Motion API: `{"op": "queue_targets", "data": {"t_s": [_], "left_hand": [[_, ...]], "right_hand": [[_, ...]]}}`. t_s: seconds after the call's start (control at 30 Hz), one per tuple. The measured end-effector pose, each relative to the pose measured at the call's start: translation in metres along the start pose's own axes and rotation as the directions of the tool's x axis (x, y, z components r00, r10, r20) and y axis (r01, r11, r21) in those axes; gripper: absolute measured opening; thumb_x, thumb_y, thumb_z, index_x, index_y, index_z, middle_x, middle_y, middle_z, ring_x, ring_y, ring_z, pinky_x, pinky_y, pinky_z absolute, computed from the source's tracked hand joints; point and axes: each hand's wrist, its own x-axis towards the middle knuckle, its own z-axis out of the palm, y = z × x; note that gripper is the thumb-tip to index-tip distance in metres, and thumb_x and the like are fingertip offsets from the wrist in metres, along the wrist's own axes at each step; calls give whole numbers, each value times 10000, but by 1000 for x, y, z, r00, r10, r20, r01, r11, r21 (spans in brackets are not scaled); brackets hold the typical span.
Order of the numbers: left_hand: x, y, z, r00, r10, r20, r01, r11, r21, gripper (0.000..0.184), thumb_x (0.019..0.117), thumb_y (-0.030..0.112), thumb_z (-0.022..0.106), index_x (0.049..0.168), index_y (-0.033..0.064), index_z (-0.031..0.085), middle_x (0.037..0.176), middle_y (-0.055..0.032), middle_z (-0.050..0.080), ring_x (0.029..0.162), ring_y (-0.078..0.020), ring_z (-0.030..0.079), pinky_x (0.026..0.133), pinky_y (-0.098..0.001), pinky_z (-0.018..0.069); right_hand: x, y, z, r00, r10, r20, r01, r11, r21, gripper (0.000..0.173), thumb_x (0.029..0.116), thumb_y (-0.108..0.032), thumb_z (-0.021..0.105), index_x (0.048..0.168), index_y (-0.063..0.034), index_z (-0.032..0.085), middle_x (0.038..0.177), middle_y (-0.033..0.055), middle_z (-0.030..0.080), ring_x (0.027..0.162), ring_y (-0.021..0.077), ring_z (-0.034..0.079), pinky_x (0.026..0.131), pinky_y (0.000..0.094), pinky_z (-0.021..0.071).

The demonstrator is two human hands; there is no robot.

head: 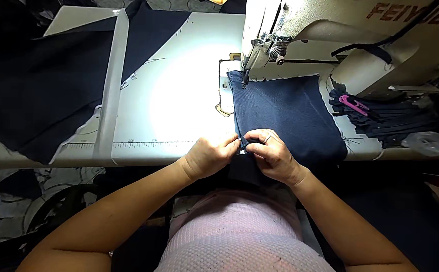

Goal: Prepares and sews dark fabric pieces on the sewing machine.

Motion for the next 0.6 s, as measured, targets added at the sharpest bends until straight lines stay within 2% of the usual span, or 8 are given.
{"op": "queue_targets", "data": {"t_s": [0.07, 0.17, 0.3, 0.33, 0.4, 0.5, 0.53, 0.6], "left_hand": [[3, -1, 1, 998, -56, -4, 55, 998, -36, 170, 896, 26, 607, 911, 6, 775, 967, -145, 768, 846, -227, 756, 678, -322, 595], [8, -3, 2, 974, -225, 33, 227, 965, -134, 166, 926, 57, 613, 856, 31, 762, 953, -104, 764, 777, -179, 737, 631, -328, 580], [15, -9, 1, 910, -396, 125, 415, 870, -266, 88, 892, 89, 665, 849, 51, 731, 926, -68, 722, 808, -141, 689, 714, -324, 577], [16, -10, 1, 912, -394, 111, 409, 873, -265, 50, 880, 80, 674, 880, 51, 714, 927, -70, 696, 840, -158, 668, 745, -343, 560], [15, -14, 2, 947, -311, 83, 322, 917, -236, 123, 888, 48, 649, 976, 46, 735, 1045, -91, 719, 1027, -209, 681, 907, -393, 559], [5, -11, 6, 984, -155, 83, 165, 977, -132, 255, 918, 8, 552, 993, 71, 788, 1070, -81, 762, 1045, -238, 698, 881, -422, 546], [1, -10, 3, 984, -131, 118, 142, 986, -89, 293, 925, 20, 540, 1049, 89, 796, 1116, -72, 764, 1080, -243, 692, 911, -446, 526], [-5, -10, -4, 975, -122, 186, 127, 992, -15, 351, 945, 70, 520, 1163, 141, 786, 1222, -36, 750, 1167, -256, 673, 964, -508, 490]], "right_hand": [[1, -1, 0, 1000, 8, 14, -8, 1000, -9, 213, 889, -31, 552, 917, -55, 762, 1101, 161, 716, 1115, 287, 659, 1020, 454, 481], [3, 0, 0, 1000, 10, 7, -10, 1000, 3, 203, 886, -35, 558, 935, -42, 756, 1073, 143, 723, 1108, 283, 661, 1011, 455, 487], [2, 0, 2, 999, 19, 43, -17, 998, -58, 213, 937, -88, 577, 1096, -60, 715, 1092, 86, 719, 1126, 251, 651, 1024, 456, 482], [2, 0, 3, 998, 25, 63, -20, 997, -73, 237, 939, -80, 567, 1096, -73, 745, 1101, 79, 721, 1130, 251, 646, 1019, 464, 476], [2, 0, 2, 995, 36, 97, -31, 998, -58, 254, 946, -70, 555, 1078, -93, 771, 1106, 65, 720, 1134, 237, 634, 1030, 458, 461], [5, 3, -10, 986, 53, 157, -48, 998, -31, 237, 961, -94, 571, 1096, -88, 766, 1133, 64, 721, 1165, 224, 631, 1043, 437, 465], [6, 6, -16, 984, 64, 169, -51, 995, -80, 240, 971, -141, 579, 1126, -105, 759, 1168, 67, 717, 1188, 236, 625, 1039, 459, 455], [3, 14, -28, 975, 129, 183, -88, 973, -214, 307, 992, -323, 569, 1203, -199, 753, 1292, 65, 686, 1303, 306, 565, 1089, 577, 391]]}}
